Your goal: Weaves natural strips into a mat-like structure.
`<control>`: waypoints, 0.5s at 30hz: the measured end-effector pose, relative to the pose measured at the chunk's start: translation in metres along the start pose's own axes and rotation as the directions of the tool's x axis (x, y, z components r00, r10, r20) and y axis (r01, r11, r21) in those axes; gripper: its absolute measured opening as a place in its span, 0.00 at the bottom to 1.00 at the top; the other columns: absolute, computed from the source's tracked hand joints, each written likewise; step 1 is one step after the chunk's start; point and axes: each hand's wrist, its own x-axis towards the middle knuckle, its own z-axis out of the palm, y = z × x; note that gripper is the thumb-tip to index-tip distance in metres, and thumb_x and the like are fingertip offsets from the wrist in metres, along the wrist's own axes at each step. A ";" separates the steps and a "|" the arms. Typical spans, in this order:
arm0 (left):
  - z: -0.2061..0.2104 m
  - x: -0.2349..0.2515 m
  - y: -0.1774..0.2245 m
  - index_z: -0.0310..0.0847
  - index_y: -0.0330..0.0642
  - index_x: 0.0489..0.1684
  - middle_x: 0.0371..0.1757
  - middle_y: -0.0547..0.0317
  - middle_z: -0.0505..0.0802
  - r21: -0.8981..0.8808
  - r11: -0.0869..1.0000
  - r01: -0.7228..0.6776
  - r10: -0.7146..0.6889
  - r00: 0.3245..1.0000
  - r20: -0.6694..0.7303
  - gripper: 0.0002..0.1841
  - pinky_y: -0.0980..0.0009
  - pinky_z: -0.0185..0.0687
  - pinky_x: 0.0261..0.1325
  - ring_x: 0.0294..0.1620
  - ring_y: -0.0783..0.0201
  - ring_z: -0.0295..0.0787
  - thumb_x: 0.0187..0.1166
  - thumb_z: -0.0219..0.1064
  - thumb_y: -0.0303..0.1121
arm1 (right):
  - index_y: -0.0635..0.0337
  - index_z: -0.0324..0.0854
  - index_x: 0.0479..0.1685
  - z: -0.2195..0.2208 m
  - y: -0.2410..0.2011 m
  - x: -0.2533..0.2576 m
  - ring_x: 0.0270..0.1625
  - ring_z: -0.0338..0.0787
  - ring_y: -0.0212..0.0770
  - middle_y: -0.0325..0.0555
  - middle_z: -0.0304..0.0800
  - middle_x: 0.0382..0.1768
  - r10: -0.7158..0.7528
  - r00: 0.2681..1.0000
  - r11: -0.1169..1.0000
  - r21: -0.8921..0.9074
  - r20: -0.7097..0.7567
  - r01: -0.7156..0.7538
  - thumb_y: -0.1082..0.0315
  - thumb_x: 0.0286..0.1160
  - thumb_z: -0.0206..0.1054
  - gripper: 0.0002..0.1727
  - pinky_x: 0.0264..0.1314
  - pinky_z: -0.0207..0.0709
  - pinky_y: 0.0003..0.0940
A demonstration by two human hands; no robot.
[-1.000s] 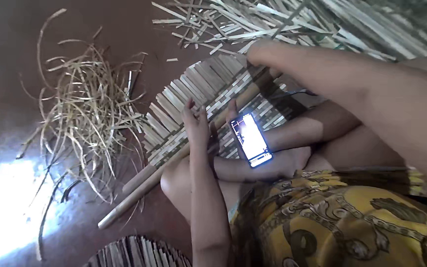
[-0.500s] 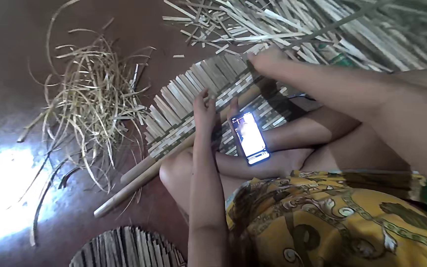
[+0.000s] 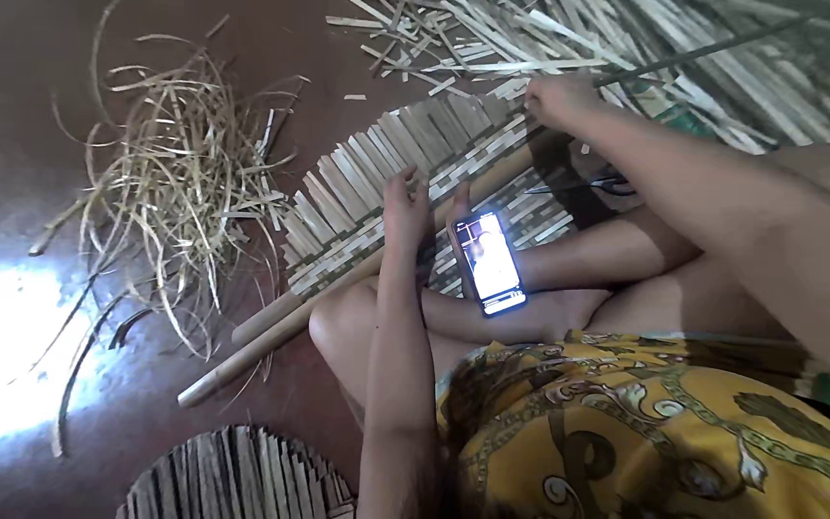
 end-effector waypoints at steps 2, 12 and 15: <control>0.000 -0.002 0.000 0.73 0.42 0.79 0.77 0.42 0.79 0.018 1.000 0.016 -0.016 1.000 -0.002 0.22 0.58 0.86 0.61 0.59 0.53 0.89 0.90 0.58 0.40 | 0.63 0.82 0.66 0.000 0.009 0.003 0.71 0.81 0.73 0.69 0.86 0.64 0.002 1.000 0.996 0.089 0.004 -0.002 0.63 0.90 0.55 0.18 0.74 0.60 0.80; 0.007 0.003 -0.004 0.76 0.43 0.76 0.75 0.41 0.80 0.056 0.998 0.021 -0.021 1.000 0.003 0.20 0.57 0.84 0.62 0.59 0.53 0.87 0.90 0.58 0.40 | 0.64 0.83 0.66 -0.013 0.025 0.006 0.72 0.80 0.73 0.70 0.85 0.65 0.023 1.000 0.994 0.108 -0.004 -0.023 0.64 0.90 0.56 0.18 0.74 0.60 0.79; 0.008 0.006 -0.001 0.77 0.44 0.76 0.76 0.41 0.79 0.079 0.996 0.036 -0.036 0.999 0.009 0.21 0.54 0.84 0.63 0.60 0.51 0.87 0.90 0.58 0.41 | 0.59 0.85 0.65 -0.037 0.008 0.005 0.70 0.83 0.71 0.67 0.87 0.63 -0.161 0.983 0.987 -0.027 -0.087 0.160 0.65 0.89 0.57 0.16 0.76 0.58 0.79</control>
